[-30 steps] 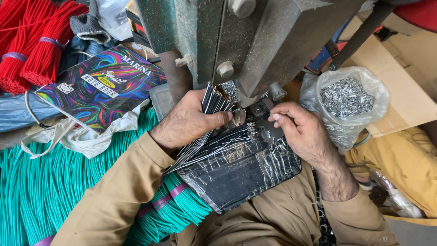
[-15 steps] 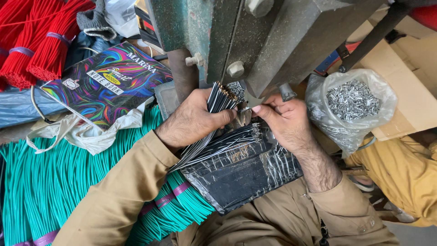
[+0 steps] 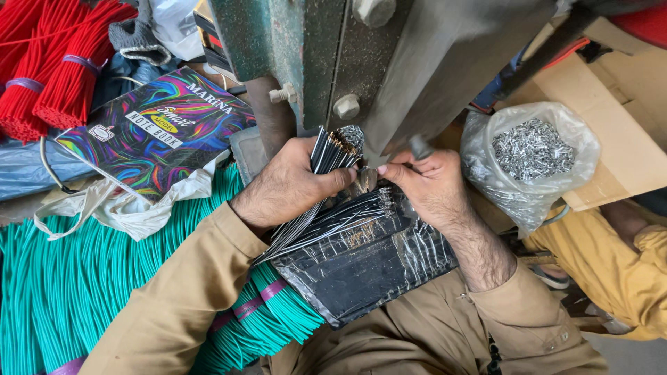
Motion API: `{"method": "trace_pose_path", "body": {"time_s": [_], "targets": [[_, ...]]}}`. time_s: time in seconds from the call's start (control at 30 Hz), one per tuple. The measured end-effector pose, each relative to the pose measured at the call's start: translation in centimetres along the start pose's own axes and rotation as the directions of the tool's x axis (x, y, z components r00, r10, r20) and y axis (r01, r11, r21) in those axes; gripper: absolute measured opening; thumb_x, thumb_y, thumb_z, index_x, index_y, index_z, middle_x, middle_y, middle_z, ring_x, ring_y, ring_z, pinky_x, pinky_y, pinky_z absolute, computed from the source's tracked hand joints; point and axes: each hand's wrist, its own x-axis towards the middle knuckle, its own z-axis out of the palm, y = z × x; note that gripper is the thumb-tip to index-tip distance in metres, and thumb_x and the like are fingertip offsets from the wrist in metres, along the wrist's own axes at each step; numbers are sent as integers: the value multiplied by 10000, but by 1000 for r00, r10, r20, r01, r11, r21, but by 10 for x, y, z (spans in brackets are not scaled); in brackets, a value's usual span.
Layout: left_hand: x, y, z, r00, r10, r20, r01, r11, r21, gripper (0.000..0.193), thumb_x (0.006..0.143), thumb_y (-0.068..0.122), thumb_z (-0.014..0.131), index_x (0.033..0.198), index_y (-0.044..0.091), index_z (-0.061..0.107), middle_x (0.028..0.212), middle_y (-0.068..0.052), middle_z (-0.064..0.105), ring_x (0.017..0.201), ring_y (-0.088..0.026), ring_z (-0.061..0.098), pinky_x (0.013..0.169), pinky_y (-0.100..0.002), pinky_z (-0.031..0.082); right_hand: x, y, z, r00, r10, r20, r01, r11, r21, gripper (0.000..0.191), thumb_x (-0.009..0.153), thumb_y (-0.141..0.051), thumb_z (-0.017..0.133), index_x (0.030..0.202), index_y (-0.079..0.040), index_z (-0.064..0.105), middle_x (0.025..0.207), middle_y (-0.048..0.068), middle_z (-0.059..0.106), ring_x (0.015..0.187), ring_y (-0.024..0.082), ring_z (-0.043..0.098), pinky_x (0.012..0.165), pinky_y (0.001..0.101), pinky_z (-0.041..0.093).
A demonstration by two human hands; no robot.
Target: The person holds a bundle of black wires and fits small metal ferrule caps onto the wire ends one at a time, then positions each end under a foot-operated bench press to crimp the caps on. Bundles of red and green wires and a bag of loose ferrules sit on the workbench beside the press.
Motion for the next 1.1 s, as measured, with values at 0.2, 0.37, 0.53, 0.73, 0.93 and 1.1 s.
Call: {"method": "trace_pose_path", "body": {"time_s": [0.2, 0.37, 0.53, 0.73, 0.93, 1.1], "targets": [[0, 0, 1, 1000, -2, 5, 2, 1000, -28, 174, 904, 171, 714, 1010, 34, 727, 734, 36, 669, 658, -47, 597, 599, -273, 529, 0, -3, 2, 999, -36, 20, 35, 997, 63, 69, 964, -6, 723, 1025, 17, 746, 990, 59, 769, 919, 78, 695, 855, 239, 579], [2, -2, 0, 1000, -11, -10, 11, 1000, 18, 174, 916, 178, 724, 955, 8, 731, 722, 14, 685, 669, -65, 627, 628, -280, 540, -13, -24, -6, 997, -20, 75, 10, 992, 127, 130, 935, 0, 706, 1060, 22, 736, 1027, 78, 766, 951, 107, 718, 885, 247, 593], [0, -6, -1, 998, 67, 15, -67, 998, -5, 155, 927, 156, 721, 988, 15, 734, 775, 16, 686, 734, -55, 609, 683, -276, 546, -34, -49, -31, 996, -16, 90, 44, 946, -321, 146, 889, -49, 747, 1031, -17, 760, 1041, 65, 759, 944, 134, 724, 813, 274, 594], [1, -3, -2, 999, 14, 41, -14, 1000, -16, 161, 915, 163, 732, 994, 25, 710, 757, 10, 679, 708, -66, 617, 659, -276, 553, -40, -39, -39, 981, -100, 165, 178, 804, -567, 156, 825, -81, 788, 971, -37, 758, 1040, 56, 717, 1021, 151, 684, 897, 302, 546], [1, -2, -1, 999, 17, 42, -16, 999, -28, 153, 904, 152, 735, 969, 14, 719, 756, 12, 690, 710, -63, 626, 665, -271, 551, -31, -14, -30, 999, -17, 43, 21, 995, -93, 119, 990, -26, 661, 1106, 2, 667, 1041, 87, 717, 980, 148, 687, 863, 286, 565], [1, -5, 0, 1000, 24, -10, -24, 1000, -8, 135, 902, 131, 712, 952, 6, 730, 749, 12, 689, 702, -58, 628, 658, -273, 549, -17, -11, -11, 997, -76, -14, 76, 996, 40, 124, 1009, 25, 638, 1124, 34, 683, 1050, 116, 754, 993, 155, 731, 934, 294, 606]]}}
